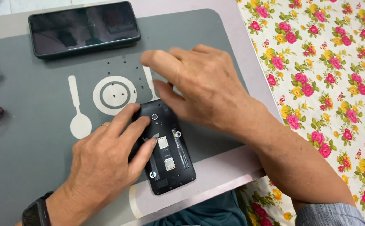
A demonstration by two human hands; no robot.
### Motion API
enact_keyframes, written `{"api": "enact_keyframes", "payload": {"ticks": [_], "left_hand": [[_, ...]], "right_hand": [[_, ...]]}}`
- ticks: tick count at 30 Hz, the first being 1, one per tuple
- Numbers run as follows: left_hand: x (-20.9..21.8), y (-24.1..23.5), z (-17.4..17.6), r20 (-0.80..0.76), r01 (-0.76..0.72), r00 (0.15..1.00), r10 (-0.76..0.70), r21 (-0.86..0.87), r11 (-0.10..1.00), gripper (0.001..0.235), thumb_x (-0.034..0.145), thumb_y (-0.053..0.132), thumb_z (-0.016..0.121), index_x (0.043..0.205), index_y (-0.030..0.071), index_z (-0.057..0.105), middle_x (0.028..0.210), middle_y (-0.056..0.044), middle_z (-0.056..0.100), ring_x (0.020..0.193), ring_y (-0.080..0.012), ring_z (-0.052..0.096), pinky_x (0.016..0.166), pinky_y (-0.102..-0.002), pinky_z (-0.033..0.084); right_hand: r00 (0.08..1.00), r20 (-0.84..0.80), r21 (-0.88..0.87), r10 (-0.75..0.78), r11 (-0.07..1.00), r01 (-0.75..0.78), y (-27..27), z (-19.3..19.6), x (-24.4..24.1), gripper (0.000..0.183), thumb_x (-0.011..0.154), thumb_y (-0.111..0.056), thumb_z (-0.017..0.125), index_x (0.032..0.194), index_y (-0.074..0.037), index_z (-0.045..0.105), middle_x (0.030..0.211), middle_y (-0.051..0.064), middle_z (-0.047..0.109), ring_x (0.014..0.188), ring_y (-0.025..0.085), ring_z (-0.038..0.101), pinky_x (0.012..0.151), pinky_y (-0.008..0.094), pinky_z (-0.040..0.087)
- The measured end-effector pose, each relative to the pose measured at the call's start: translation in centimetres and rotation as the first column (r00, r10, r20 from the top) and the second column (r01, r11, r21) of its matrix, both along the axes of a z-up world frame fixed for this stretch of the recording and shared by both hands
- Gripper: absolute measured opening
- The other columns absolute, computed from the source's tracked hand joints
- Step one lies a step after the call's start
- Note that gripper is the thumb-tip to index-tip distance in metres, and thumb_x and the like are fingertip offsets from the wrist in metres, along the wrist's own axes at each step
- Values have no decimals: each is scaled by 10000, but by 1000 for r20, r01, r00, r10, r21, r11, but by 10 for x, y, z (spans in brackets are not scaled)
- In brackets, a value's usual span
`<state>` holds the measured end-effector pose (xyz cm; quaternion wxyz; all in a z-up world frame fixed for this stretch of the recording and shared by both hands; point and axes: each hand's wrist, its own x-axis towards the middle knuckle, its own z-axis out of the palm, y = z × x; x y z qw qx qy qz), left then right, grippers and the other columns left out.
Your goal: The person uses a small screwdriver to remove screws from the back of a disassembled mobile phone. They place the screws on a gray silicone mat and continue to unscrew components from the phone's chassis.
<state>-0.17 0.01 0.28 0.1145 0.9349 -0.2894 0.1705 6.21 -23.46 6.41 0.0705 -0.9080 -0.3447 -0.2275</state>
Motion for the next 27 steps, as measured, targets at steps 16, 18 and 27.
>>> {"api": "enact_keyframes", "payload": {"ticks": [16, 18, 27], "left_hand": [[-1, 1, -4, -24, -22, 999, 22, 4, 1000, 405, 940, 475, 742, 1271, 244, 765, 1461, 48, 711, 664, -203, 716, 512, -345, 558], [-1, 1, -4, -19, -25, 1000, 25, 5, 1000, 394, 950, 479, 745, 1262, 239, 770, 1449, 52, 713, 678, -208, 720, 515, -344, 554], [1, 1, -1, -20, 41, 999, -43, -89, 995, 342, 971, 413, 739, 1240, 201, 735, 1463, -48, 686, 831, -266, 738, 657, -413, 576]], "right_hand": [[993, -99, 97, 56, 994, -46, 5, 0, -8, 418, 824, 10, 586, 1203, -155, 649, 847, -2, 610, 591, 269, 534, 403, 395, 337], [997, -15, 140, 72, 988, -69, 2, -5, -5, 193, 1041, 15, 600, 1143, -145, 637, 717, -40, 626, 566, 225, 561, 484, 394, 364], [981, -128, 62, 147, 988, -140, -1, 13, -9, 364, 952, 29, 641, 1289, -103, 683, 957, 55, 692, 738, 289, 630, 657, 426, 472]]}}
